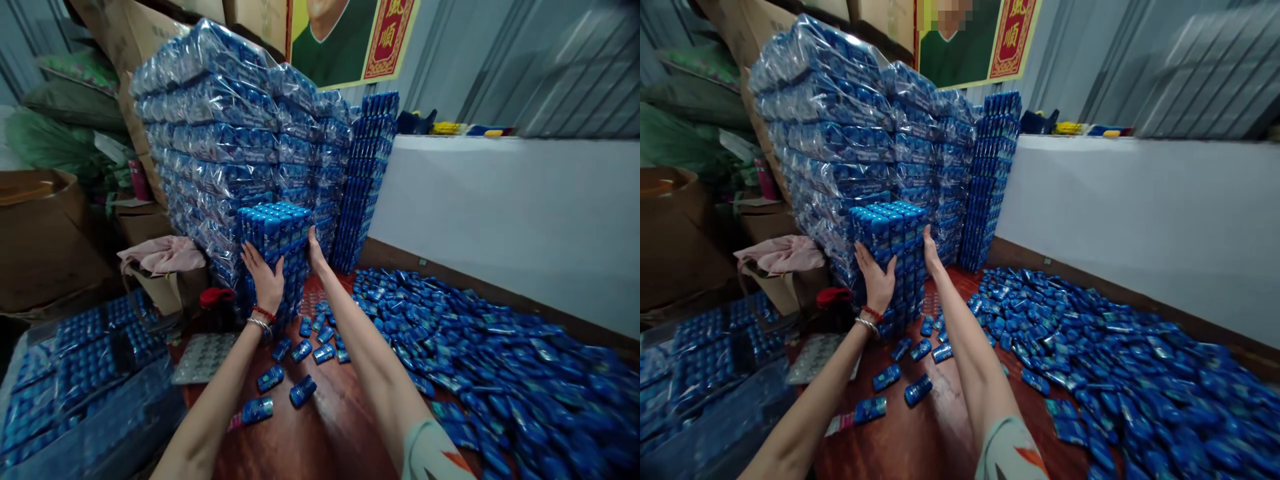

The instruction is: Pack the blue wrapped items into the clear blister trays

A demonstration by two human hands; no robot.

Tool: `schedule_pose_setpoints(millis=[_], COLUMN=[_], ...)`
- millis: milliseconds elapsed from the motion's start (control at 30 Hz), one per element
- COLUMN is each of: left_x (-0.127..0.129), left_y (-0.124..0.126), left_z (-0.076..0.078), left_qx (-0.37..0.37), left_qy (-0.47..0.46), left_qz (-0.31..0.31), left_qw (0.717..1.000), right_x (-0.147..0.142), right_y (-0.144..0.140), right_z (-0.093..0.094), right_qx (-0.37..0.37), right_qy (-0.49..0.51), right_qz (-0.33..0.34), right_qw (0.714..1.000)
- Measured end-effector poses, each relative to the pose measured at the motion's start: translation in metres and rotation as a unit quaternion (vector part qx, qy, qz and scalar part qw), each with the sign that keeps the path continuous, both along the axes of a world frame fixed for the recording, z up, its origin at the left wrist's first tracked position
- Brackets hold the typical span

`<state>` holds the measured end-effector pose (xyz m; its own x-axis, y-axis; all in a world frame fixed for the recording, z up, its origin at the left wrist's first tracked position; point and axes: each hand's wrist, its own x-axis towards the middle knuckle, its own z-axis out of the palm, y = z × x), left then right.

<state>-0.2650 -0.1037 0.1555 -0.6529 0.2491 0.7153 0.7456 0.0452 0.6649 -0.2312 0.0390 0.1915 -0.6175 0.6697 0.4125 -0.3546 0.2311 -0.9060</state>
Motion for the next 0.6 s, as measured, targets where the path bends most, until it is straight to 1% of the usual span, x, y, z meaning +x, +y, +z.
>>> schedule_pose_setpoints(millis=[133,200,267,333,367,400,433,467,500,533,567,600], left_x=[-0.002,-0.002,-0.001,0.002,0.004,0.008,0.012,0.018,0.024,0.031,0.039,0.046], left_y=[0.000,-0.002,-0.007,-0.021,-0.031,-0.043,-0.057,-0.073,-0.089,-0.104,-0.118,-0.130], left_z=[-0.005,-0.005,-0.004,-0.009,-0.016,-0.026,-0.040,-0.058,-0.079,-0.102,-0.126,-0.149], left_qx=[0.013,0.029,0.041,0.053,0.065,0.077,0.087,0.086,0.052,-0.010,-0.096,-0.180], left_qy=[0.006,0.007,0.015,0.024,0.026,0.026,0.024,0.024,0.030,0.038,0.045,0.051], left_qz=[-0.026,-0.035,-0.044,-0.054,-0.057,-0.057,-0.058,-0.058,-0.066,-0.093,-0.137,-0.168], left_qw=[1.000,0.999,0.998,0.997,0.996,0.995,0.994,0.994,0.996,0.995,0.985,0.968], right_x=[0.001,0.004,0.013,0.030,0.041,0.054,0.067,0.079,0.091,0.100,0.107,0.111], right_y=[0.000,0.006,0.017,0.030,0.036,0.041,0.044,0.045,0.045,0.045,0.043,0.042], right_z=[-0.011,-0.016,-0.025,-0.042,-0.055,-0.070,-0.088,-0.107,-0.126,-0.145,-0.161,-0.176], right_qx=[-0.019,-0.003,0.055,0.115,0.135,0.146,0.151,0.155,0.164,0.173,0.184,0.197], right_qy=[0.001,-0.012,-0.089,-0.201,-0.254,-0.294,-0.325,-0.354,-0.384,-0.412,-0.436,-0.457], right_qz=[0.017,-0.003,-0.071,-0.153,-0.180,-0.192,-0.194,-0.190,-0.185,-0.182,-0.179,-0.177], right_qw=[1.000,1.000,0.992,0.961,0.940,0.925,0.913,0.902,0.890,0.876,0.862,0.849])
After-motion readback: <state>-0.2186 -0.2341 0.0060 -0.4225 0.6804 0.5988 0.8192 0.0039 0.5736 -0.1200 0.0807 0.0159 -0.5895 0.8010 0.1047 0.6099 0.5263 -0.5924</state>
